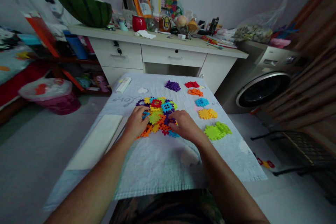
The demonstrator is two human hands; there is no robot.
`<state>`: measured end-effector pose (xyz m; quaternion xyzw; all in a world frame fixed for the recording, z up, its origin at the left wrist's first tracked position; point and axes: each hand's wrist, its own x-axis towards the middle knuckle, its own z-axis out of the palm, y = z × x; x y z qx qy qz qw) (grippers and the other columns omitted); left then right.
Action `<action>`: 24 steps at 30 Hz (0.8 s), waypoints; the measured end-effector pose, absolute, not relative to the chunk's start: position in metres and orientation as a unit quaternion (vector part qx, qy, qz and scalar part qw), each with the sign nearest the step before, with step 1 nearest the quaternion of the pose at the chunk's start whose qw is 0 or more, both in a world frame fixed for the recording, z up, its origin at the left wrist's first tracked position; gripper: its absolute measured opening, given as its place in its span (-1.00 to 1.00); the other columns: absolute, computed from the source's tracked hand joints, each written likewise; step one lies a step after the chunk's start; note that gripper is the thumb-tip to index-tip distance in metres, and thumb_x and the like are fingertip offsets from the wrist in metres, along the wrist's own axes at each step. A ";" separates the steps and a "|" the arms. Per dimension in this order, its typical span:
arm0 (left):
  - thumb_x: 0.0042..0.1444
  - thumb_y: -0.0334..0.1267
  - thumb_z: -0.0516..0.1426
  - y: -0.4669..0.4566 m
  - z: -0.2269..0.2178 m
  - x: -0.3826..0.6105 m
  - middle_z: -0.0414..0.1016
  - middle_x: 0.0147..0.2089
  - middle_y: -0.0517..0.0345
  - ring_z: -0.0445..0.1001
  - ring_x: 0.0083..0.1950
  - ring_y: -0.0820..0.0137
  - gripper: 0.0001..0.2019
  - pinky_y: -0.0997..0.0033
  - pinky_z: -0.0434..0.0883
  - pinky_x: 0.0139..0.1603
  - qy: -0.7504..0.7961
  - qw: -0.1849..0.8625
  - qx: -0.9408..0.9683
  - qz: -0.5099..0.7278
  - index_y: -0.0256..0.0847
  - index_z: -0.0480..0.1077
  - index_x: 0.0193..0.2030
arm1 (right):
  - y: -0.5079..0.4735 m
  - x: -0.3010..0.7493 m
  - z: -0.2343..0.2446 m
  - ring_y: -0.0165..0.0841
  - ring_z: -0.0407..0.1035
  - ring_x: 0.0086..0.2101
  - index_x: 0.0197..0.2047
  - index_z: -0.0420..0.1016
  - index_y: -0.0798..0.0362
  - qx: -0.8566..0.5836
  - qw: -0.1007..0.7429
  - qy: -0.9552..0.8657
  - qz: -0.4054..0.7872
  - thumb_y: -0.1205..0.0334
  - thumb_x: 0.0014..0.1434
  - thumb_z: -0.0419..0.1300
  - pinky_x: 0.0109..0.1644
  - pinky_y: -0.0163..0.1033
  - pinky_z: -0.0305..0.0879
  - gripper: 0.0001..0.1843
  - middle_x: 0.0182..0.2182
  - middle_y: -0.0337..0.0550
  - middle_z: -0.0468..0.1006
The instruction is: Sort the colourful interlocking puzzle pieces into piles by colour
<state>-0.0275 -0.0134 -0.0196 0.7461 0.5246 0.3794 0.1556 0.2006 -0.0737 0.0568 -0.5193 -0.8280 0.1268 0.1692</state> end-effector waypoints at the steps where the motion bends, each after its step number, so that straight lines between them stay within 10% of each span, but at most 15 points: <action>1: 0.07 -0.29 0.04 -0.014 -0.019 -0.027 0.38 0.06 0.00 0.39 0.16 0.20 -0.68 0.11 0.34 0.26 0.523 0.154 0.748 0.379 -0.16 0.41 -0.02 | -0.069 0.187 0.054 -0.22 0.37 -0.11 -0.10 0.54 0.07 -0.505 0.157 -0.841 0.117 0.26 0.18 0.22 0.03 -0.12 0.20 -0.79 -0.16 -0.06 0.57; 16: 0.26 -0.14 -0.03 -0.016 -0.015 -0.025 0.44 0.04 0.01 0.41 0.13 0.23 -0.70 0.16 0.33 0.23 0.514 0.168 0.745 0.390 -0.19 0.42 -0.02 | -0.052 0.166 0.030 -0.20 0.32 -0.05 -0.11 0.57 0.02 -0.541 0.257 -0.798 0.058 0.30 0.30 0.07 0.07 -0.08 0.17 -0.77 -0.11 -0.04 0.55; 24: 0.27 -0.04 -0.04 -0.013 -0.018 -0.026 0.45 0.04 -0.01 0.42 0.11 0.21 -0.63 0.15 0.34 0.19 0.516 0.172 0.747 0.382 -0.21 0.43 -0.02 | -0.081 0.278 0.051 -0.38 0.33 -0.43 0.04 0.39 0.08 -0.620 0.375 -0.663 0.186 0.25 0.18 0.10 -0.31 -0.29 0.22 -0.65 -0.46 -0.27 0.45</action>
